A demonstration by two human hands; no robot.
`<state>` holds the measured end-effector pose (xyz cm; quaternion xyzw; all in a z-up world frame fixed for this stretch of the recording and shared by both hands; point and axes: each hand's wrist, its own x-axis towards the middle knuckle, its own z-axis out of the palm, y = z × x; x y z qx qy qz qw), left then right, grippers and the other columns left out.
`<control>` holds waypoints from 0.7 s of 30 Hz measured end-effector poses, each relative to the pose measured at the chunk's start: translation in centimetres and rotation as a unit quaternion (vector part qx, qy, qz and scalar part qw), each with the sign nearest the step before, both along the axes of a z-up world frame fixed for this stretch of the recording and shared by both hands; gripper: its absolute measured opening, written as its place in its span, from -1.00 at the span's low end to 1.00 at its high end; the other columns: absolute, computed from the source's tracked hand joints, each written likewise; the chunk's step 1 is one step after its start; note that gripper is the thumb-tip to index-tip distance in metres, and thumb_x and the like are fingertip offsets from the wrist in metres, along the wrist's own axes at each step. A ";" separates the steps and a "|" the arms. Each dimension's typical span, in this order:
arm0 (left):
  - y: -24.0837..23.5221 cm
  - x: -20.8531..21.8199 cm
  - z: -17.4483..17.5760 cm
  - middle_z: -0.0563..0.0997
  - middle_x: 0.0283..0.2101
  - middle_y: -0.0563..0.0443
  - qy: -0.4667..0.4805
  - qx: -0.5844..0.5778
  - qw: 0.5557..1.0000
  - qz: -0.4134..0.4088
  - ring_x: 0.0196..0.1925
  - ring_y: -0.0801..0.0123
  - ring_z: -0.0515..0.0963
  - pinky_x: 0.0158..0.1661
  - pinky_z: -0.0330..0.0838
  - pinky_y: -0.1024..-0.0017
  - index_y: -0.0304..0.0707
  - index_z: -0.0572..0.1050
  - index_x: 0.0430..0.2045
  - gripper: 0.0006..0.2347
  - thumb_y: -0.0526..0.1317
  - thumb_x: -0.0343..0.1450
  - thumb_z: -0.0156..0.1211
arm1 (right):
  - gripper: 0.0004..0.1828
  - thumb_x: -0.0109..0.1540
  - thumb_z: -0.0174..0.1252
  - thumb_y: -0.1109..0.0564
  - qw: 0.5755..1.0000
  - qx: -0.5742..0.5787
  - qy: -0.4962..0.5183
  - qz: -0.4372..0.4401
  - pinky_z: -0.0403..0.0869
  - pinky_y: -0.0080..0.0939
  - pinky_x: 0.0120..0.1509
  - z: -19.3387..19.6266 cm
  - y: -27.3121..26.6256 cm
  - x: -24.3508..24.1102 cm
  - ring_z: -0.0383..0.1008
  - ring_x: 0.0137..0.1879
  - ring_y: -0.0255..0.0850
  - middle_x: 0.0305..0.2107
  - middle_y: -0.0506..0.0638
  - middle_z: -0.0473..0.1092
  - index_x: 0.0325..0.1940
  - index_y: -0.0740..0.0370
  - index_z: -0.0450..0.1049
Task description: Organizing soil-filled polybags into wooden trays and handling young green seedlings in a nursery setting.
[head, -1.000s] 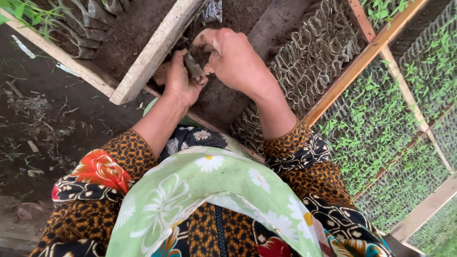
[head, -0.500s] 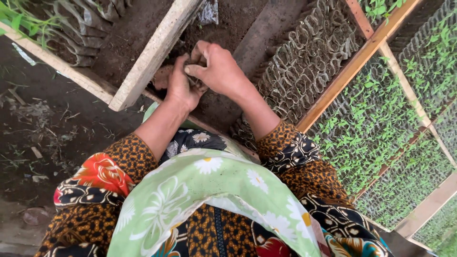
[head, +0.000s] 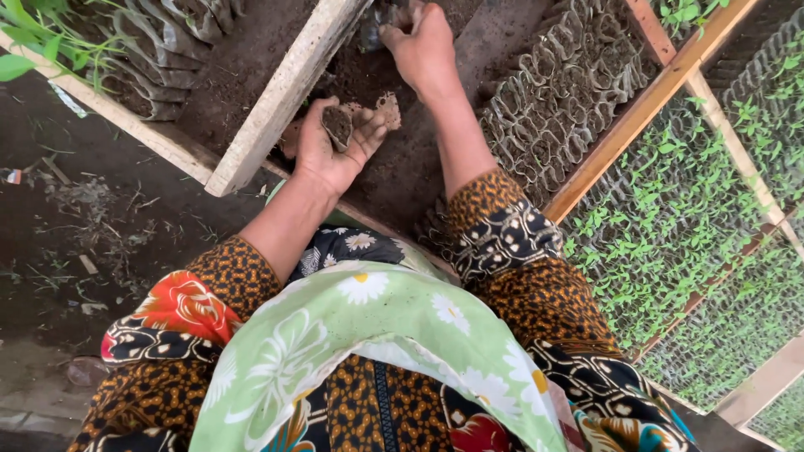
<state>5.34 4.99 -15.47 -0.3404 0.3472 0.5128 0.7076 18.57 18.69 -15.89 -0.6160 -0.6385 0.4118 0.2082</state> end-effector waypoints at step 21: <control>1.8 1.1 2.6 0.54 -0.34 -0.31 0.012 0.093 0.995 -0.015 -0.32 0.07 0.55 -0.09 0.53 0.09 -0.30 0.52 -0.18 -0.73 -0.13 0.35 0.12 | -0.95 0.19 -0.01 0.19 0.939 -0.151 0.272 -0.150 0.24 -0.34 -0.67 -3.3 2.5 -2.6 0.47 -0.59 -0.26 -0.47 0.01 0.39 -0.31 0.18 0.35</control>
